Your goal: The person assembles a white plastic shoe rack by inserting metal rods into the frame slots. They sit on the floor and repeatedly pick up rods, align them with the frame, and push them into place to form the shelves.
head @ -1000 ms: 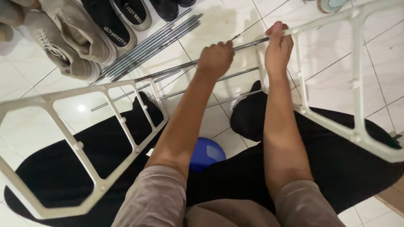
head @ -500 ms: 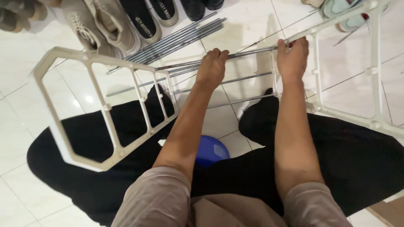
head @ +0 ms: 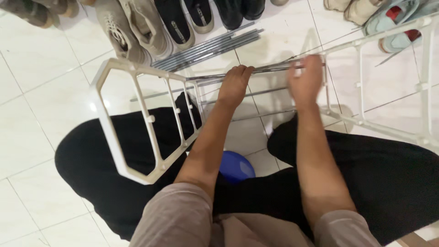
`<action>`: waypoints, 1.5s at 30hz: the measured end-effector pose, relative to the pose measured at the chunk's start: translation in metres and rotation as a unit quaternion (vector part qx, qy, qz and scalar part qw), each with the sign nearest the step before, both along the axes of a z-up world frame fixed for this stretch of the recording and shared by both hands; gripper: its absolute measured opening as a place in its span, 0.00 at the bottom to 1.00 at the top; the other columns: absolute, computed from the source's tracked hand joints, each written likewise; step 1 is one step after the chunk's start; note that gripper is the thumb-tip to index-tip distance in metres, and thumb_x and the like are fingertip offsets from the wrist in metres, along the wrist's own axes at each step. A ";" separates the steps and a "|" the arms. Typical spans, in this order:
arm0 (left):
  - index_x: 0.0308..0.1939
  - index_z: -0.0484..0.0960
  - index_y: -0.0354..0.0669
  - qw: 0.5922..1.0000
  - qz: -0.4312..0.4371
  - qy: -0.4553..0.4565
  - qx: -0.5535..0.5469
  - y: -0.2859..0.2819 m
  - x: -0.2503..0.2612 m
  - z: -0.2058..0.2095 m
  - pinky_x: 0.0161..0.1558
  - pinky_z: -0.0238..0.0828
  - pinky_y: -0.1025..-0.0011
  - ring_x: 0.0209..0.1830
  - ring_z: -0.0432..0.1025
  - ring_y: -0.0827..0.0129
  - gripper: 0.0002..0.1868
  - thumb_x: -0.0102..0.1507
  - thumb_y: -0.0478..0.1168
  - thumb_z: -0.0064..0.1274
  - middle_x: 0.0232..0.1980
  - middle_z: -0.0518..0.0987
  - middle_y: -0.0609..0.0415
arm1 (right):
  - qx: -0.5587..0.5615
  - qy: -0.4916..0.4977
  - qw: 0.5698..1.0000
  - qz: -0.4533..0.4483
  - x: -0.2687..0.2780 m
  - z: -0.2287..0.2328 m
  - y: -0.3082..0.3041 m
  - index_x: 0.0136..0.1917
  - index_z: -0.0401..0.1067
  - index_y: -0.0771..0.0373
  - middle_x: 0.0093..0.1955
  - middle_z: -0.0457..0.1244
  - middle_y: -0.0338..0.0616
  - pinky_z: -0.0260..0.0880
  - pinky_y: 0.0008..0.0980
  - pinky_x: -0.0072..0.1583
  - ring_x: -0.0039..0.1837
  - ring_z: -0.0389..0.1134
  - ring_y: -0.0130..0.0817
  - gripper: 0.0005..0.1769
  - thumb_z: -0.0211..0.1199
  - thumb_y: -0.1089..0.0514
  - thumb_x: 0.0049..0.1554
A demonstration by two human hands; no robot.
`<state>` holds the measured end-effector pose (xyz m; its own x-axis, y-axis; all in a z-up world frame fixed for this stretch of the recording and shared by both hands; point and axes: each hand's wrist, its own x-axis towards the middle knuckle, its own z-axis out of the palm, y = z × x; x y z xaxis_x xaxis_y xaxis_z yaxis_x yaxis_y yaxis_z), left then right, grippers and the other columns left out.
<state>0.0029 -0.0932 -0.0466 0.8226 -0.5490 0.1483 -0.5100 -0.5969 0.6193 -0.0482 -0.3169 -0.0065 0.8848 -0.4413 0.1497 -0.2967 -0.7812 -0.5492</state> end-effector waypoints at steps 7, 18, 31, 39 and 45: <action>0.57 0.76 0.38 0.995 -0.005 0.068 -0.069 0.009 -0.012 0.013 0.64 0.70 0.56 0.59 0.73 0.49 0.19 0.61 0.26 0.49 0.56 0.80 0.44 | -0.090 0.072 0.936 0.331 0.021 -0.002 0.065 0.58 0.72 0.62 0.52 0.67 0.49 0.62 0.47 0.63 0.59 0.67 0.49 0.15 0.65 0.58 0.57; 0.37 0.73 0.49 0.959 0.274 0.041 0.056 0.074 -0.023 0.035 0.55 0.69 0.55 0.49 0.73 0.54 0.08 0.65 0.37 0.57 0.43 0.76 0.51 | -0.157 0.128 0.933 0.298 0.040 -0.019 0.045 0.51 0.78 0.59 0.47 0.66 0.47 0.62 0.46 0.61 0.55 0.66 0.47 0.13 0.59 0.49 0.68; 0.63 0.73 0.45 0.839 0.427 0.288 -0.175 0.113 0.027 0.020 0.46 0.77 0.62 0.40 0.80 0.62 0.19 0.74 0.48 0.35 0.54 0.84 0.47 | -0.229 0.054 0.879 0.414 0.060 -0.026 0.116 0.61 0.71 0.63 0.53 0.67 0.46 0.66 0.41 0.60 0.56 0.68 0.42 0.19 0.56 0.54 0.60; 0.59 0.76 0.45 0.850 0.441 0.248 -0.150 0.102 0.016 0.038 0.33 0.74 0.66 0.25 0.77 0.65 0.18 0.74 0.48 0.36 0.52 0.85 0.52 | -0.313 0.040 0.849 0.424 0.069 -0.022 0.173 0.64 0.71 0.59 0.50 0.64 0.36 0.69 0.31 0.53 0.52 0.68 0.32 0.16 0.56 0.54 0.64; 0.58 0.79 0.43 0.861 0.433 0.229 -0.138 0.104 0.011 0.026 0.33 0.74 0.68 0.25 0.77 0.68 0.18 0.74 0.47 0.39 0.47 0.85 0.50 | -0.291 -0.009 0.868 0.403 0.073 -0.020 0.184 0.53 0.73 0.57 0.41 0.65 0.36 0.70 0.34 0.42 0.45 0.69 0.33 0.16 0.56 0.43 0.65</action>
